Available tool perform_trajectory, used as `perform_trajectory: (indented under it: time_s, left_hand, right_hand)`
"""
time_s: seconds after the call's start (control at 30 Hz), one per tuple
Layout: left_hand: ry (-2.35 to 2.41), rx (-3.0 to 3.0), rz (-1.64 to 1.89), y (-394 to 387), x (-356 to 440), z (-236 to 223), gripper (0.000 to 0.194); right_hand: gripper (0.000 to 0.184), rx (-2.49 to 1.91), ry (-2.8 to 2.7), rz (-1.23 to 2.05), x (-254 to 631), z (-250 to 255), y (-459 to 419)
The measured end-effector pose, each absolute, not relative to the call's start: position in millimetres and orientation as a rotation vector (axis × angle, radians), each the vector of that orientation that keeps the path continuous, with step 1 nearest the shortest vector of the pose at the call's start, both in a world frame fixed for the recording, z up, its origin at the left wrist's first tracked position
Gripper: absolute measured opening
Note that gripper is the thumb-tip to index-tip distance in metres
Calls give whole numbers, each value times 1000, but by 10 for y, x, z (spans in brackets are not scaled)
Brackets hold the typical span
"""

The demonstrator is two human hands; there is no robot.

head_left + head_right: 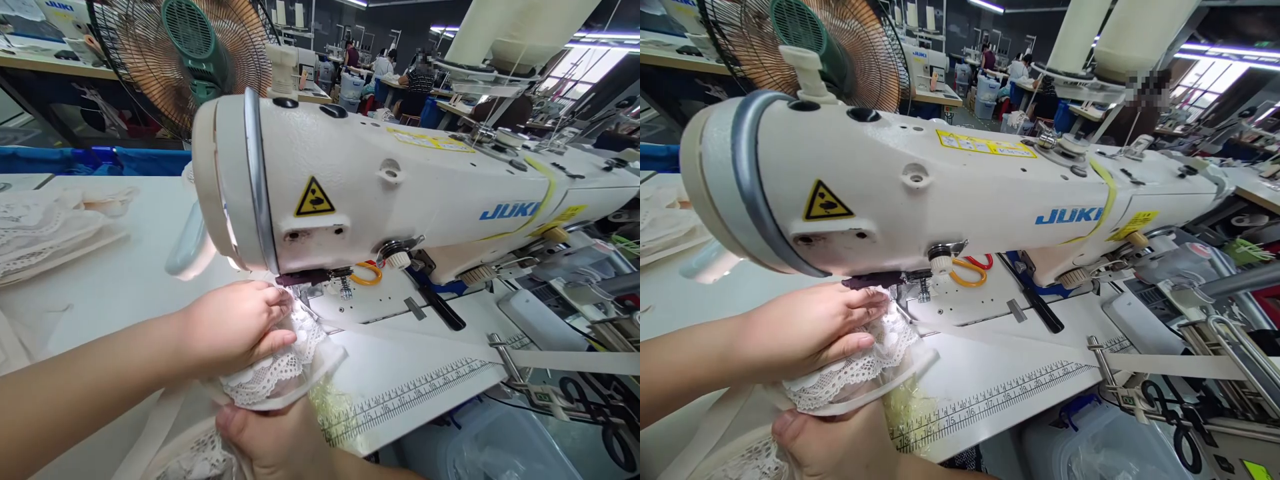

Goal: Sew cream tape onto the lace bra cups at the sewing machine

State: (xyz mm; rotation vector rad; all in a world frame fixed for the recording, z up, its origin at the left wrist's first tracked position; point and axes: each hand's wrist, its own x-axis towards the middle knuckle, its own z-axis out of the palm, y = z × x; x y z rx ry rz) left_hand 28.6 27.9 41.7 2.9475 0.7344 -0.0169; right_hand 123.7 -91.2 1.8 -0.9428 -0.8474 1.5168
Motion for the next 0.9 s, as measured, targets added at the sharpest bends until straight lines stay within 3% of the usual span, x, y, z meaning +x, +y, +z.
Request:
perform_trajectory:
  time_s: [0.2,0.53,0.77,0.9]
  left_hand:
    - [747,3027,-139,189,296,438,44]
    - [955,3069,-346,179,367,445,46]
    - [1083,2865,-632,164,382,433,55]
    - [1078,2848,-676,182,358,419,61]
  right_hand:
    - [46,-887,-827,1551,1260,47,-902]
    - [53,-517,-529,1691,1108,-34,-879]
    - [40,-533,-439,1754,1044,-152,-925]
    - [41,-549,-422,1777,1038,-138,-929]
